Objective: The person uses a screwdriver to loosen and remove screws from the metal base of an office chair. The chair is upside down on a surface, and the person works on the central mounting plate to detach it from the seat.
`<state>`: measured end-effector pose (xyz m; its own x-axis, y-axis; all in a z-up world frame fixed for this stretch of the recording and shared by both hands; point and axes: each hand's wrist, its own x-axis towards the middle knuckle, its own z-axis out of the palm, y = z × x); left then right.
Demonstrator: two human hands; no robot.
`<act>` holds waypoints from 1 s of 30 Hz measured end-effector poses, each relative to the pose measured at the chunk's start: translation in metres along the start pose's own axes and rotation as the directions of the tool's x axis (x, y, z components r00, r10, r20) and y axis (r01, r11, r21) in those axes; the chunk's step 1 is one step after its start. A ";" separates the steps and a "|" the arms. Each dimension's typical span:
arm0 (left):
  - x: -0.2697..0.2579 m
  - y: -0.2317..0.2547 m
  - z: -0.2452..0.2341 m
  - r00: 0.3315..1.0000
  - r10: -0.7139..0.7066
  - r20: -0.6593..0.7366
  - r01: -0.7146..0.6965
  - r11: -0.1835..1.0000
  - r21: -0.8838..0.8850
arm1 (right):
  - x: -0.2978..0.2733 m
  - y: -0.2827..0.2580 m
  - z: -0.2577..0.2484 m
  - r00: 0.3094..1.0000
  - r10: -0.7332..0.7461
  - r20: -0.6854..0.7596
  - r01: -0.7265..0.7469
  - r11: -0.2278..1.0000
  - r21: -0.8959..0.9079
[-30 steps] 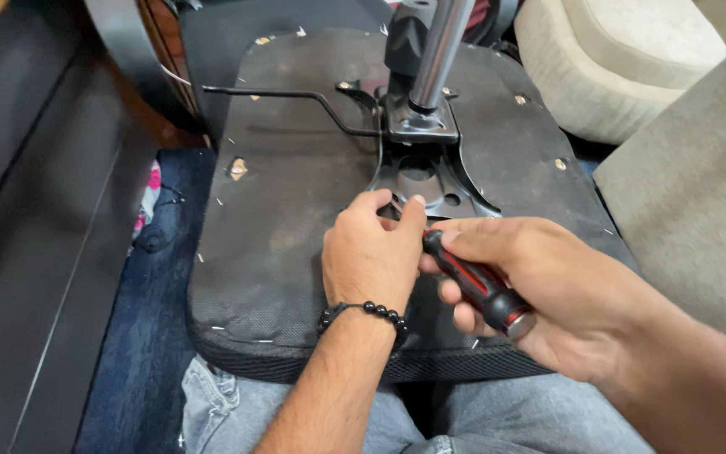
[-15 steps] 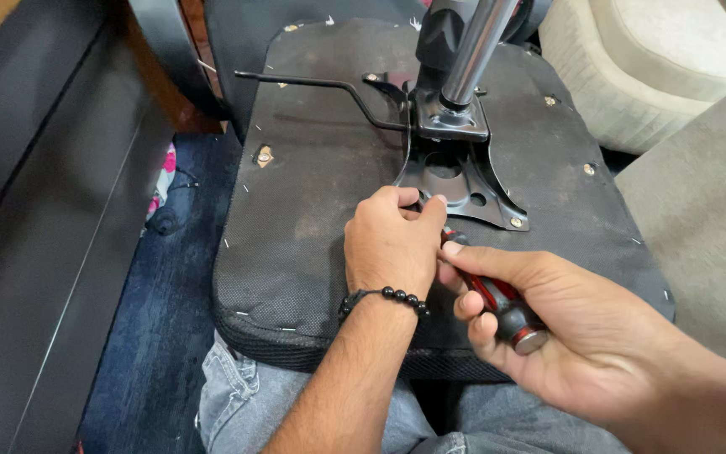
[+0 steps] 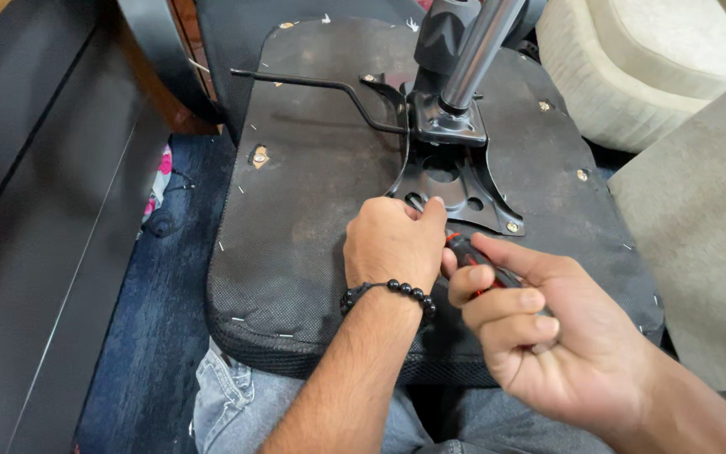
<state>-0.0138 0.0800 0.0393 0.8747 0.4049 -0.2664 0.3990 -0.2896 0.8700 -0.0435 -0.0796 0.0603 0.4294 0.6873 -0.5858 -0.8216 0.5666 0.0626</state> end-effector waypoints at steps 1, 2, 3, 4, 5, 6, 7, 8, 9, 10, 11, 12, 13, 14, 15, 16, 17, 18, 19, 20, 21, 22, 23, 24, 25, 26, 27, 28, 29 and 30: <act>0.000 0.001 0.000 1.000 0.004 0.011 -0.005 1.000 0.003 | -0.001 -0.002 0.000 0.999 -0.029 0.012 0.031 0.992 -0.125; -0.001 0.001 -0.002 1.000 0.006 0.020 -0.007 1.000 0.005 | 0.000 -0.002 0.001 0.998 -0.053 0.028 0.058 0.967 -0.248; -0.001 0.002 -0.005 1.000 0.008 0.028 -0.009 1.000 0.008 | 0.000 -0.002 0.003 0.996 -0.074 0.047 0.086 0.926 -0.367; -0.002 0.005 -0.006 0.998 -0.019 0.061 0.020 1.000 -0.018 | -0.001 -0.001 0.006 0.971 -0.232 -0.062 0.162 0.823 -0.545; -0.003 0.007 -0.007 0.994 -0.045 0.095 0.049 0.998 -0.044 | -0.003 -0.001 0.008 0.907 -0.399 -0.135 0.194 0.679 -0.708; -0.004 0.008 -0.008 0.989 -0.067 0.132 0.077 0.995 -0.068 | -0.004 0.001 0.010 0.809 -0.564 -0.164 0.182 0.506 -0.843; -0.004 0.009 -0.009 0.985 -0.087 0.149 0.100 0.991 -0.087 | -0.004 0.000 0.013 0.801 -0.580 -0.146 0.147 0.427 -0.892; -0.003 0.010 -0.010 0.980 -0.108 0.168 0.126 0.987 -0.104 | -0.005 -0.003 0.018 0.794 -0.594 -0.129 0.108 0.348 -0.931; -0.003 0.011 -0.012 0.974 -0.128 0.187 0.152 0.981 -0.120 | -0.004 -0.004 0.023 0.788 -0.605 -0.111 0.068 0.266 -0.962; -0.003 0.013 -0.013 0.979 -0.109 0.172 0.129 0.985 -0.110 | -0.005 -0.005 0.027 0.802 -0.573 -0.168 0.064 0.362 -0.930; -0.004 0.014 -0.014 0.984 -0.090 0.157 0.106 0.989 -0.100 | -0.007 -0.004 0.029 0.815 -0.536 -0.221 0.057 0.454 -0.889; -0.004 0.014 -0.014 0.987 -0.071 0.142 0.084 0.992 -0.090 | -0.008 -0.004 0.031 0.827 -0.493 -0.271 0.048 0.542 -0.839; -0.004 0.015 -0.015 0.984 -0.088 0.156 0.103 0.991 -0.091 | -0.008 -0.002 0.030 0.867 -0.394 -0.305 0.098 0.734 -0.672; -0.004 0.015 -0.015 0.980 -0.104 0.170 0.121 0.988 -0.091 | -0.008 0.001 0.028 0.906 -0.291 -0.308 0.126 0.879 -0.459; -0.003 0.015 -0.014 0.976 -0.120 0.184 0.139 0.986 -0.092 | -0.009 0.002 0.026 0.942 -0.190 -0.278 0.131 0.967 -0.216; -0.003 0.015 -0.013 0.975 -0.120 0.188 0.137 0.988 -0.076 | -0.009 0.001 0.025 0.974 -0.070 -0.217 0.069 0.998 -0.013; -0.002 0.014 -0.012 0.974 -0.120 0.193 0.134 0.989 -0.061 | -0.009 0.000 0.024 0.991 0.037 -0.132 -0.012 0.983 0.186; -0.001 0.013 -0.012 0.974 -0.122 0.192 0.133 0.990 -0.046 | -0.009 -0.002 0.023 0.991 0.130 -0.024 -0.112 0.924 0.366; 0.000 0.013 -0.011 0.979 -0.117 0.167 0.123 0.992 -0.027 | -0.008 -0.002 0.022 0.989 0.146 0.012 -0.141 0.925 0.354; 0.002 0.013 -0.010 0.984 -0.112 0.140 0.115 0.993 -0.010 | -0.005 -0.003 0.020 0.985 0.165 0.046 -0.171 0.925 0.339; 0.004 0.012 -0.008 0.988 -0.107 0.113 0.107 0.994 0.007 | -0.002 -0.002 0.018 0.980 0.184 0.081 -0.201 0.925 0.323; 0.005 0.012 -0.008 0.992 -0.087 0.097 0.085 0.996 0.022 | 0.000 0.000 0.018 0.990 0.129 0.058 -0.138 0.972 0.189; 0.006 0.011 -0.008 0.995 -0.066 0.080 0.063 0.997 0.038 | 0.001 0.001 0.017 0.996 0.072 0.045 -0.074 0.996 0.049; 0.006 0.010 -0.008 0.997 -0.045 0.068 0.041 0.997 0.057 | 0.003 0.004 0.017 0.999 0.010 0.041 -0.007 0.996 -0.088; 0.006 0.009 -0.009 0.996 -0.056 0.069 0.051 0.996 0.066 | 0.004 0.005 0.018 0.996 -0.087 -0.019 0.077 0.949 -0.305; 0.007 0.008 -0.008 0.995 -0.065 0.075 0.060 0.996 0.073 | 0.004 0.006 0.020 0.979 -0.198 -0.058 0.141 0.848 -0.511; 0.007 0.008 -0.008 0.994 -0.074 0.080 0.068 0.995 0.080 | 0.005 0.007 0.023 0.948 -0.310 -0.070 0.177 0.699 -0.693; 0.008 0.009 -0.008 0.992 -0.085 0.088 0.078 0.993 0.083 | 0.005 0.008 0.027 0.904 -0.390 -0.177 0.093 0.583 -0.807; 0.008 0.010 -0.008 0.991 -0.097 0.096 0.088 0.992 0.087 | 0.005 0.008 0.032 0.838 -0.480 -0.261 -0.014 0.459 -0.888; 0.008 0.011 -0.007 0.988 -0.108 0.109 0.098 0.991 0.095 | 0.004 0.009 0.036 0.751 -0.577 -0.322 -0.137 0.340 -0.930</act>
<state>-0.0046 0.0860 0.0494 0.8514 0.3365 -0.4025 0.5068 -0.3294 0.7967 -0.0356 -0.0550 0.0876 0.6756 0.0432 -0.7360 -0.6873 -0.3243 -0.6500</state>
